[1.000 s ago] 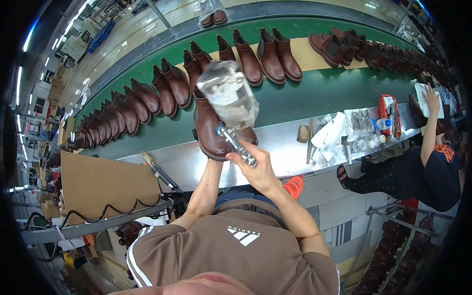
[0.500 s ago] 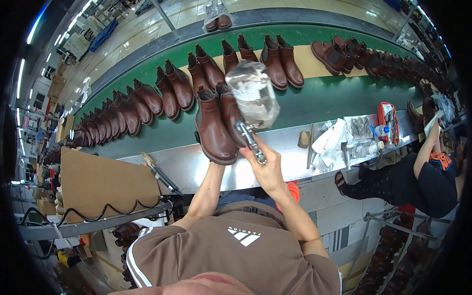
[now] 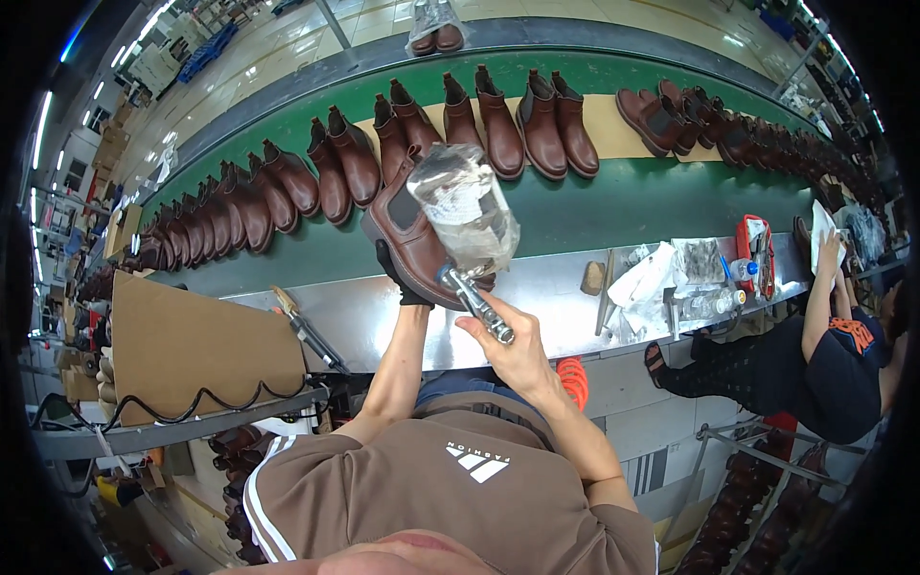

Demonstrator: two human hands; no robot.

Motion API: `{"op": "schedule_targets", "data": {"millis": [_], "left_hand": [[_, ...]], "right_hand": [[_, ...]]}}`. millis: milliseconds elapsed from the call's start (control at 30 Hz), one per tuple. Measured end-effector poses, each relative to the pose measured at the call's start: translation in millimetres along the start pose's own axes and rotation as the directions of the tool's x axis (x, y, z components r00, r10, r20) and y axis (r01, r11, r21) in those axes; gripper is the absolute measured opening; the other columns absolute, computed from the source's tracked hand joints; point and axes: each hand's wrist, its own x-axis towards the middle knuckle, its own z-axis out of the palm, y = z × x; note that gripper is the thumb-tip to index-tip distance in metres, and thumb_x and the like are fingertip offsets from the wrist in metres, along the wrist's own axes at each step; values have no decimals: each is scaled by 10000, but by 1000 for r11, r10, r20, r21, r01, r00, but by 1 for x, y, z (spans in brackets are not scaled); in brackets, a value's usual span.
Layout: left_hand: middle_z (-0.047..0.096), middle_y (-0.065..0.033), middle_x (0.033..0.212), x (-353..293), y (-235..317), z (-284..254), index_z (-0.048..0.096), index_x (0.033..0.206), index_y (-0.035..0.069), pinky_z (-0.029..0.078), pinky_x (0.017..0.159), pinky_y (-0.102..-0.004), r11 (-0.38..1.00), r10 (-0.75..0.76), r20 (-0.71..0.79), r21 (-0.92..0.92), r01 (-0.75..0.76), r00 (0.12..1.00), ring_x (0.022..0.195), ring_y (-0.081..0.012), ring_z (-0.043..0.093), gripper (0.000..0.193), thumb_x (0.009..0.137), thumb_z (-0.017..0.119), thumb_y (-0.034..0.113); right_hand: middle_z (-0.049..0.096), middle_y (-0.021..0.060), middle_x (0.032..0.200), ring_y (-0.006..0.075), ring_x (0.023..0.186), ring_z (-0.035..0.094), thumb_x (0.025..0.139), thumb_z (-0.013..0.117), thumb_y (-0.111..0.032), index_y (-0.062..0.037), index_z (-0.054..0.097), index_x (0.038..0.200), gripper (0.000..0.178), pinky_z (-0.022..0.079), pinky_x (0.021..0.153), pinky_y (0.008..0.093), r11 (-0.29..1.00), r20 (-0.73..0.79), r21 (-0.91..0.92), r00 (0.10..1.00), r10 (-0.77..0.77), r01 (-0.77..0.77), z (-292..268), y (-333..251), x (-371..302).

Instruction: Processing and finishing leather boots on a manufacturing line using handheld tools.

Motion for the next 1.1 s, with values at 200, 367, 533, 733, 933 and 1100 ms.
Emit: {"op": "schedule_targets", "data": {"millis": [200,367,533,733,933,1100], "left_hand": [[553,-35,1003,7,2,-3,506,1140,46,460,796,-276,1000,15,-13,-2,-15,1000,874,-123,526,286,946,510,256],[554,-34,1000,-16,7,-15,508,1137,48,461,792,-276,999,43,-37,10,-42,998,870,-122,526,285,947,509,260],[555,-33,997,-26,4,-17,511,1133,49,461,787,-276,1000,22,-21,12,-22,1000,866,-121,527,285,947,507,265],[556,-32,993,-24,2,-20,514,1128,51,462,781,-276,1000,-10,-4,7,10,1000,861,-120,528,285,948,505,271],[557,-31,989,-21,1,-22,517,1124,53,462,776,-277,1000,5,-27,-1,-5,1000,856,-119,528,285,948,503,276],[558,-30,986,-13,-2,-22,520,1120,54,462,771,-277,1000,1,-30,-6,-2,1000,851,-118,529,285,949,502,281]], "right_hand": [[623,47,787,68,712,528,814,700,-133,52,583,1141,394,458,650,231,988,58,147,997,-48,39,8,12,2],[622,40,788,67,717,545,816,687,-88,57,571,1156,387,454,640,214,955,-138,281,989,-60,97,1,12,0],[643,89,790,84,691,570,803,704,-112,69,567,1150,415,471,622,231,989,-82,81,990,-119,126,-11,-5,10],[659,165,866,150,751,621,800,711,-159,75,563,1141,439,488,682,281,992,46,-50,993,-110,112,-12,-18,15],[656,196,902,189,807,645,805,700,-150,61,543,1174,453,491,722,298,974,14,-165,988,-154,154,-14,-1,-4],[651,201,930,192,833,645,801,697,-111,69,532,1185,454,492,721,293,974,-12,-81,976,-216,214,-2,-7,0]]}}
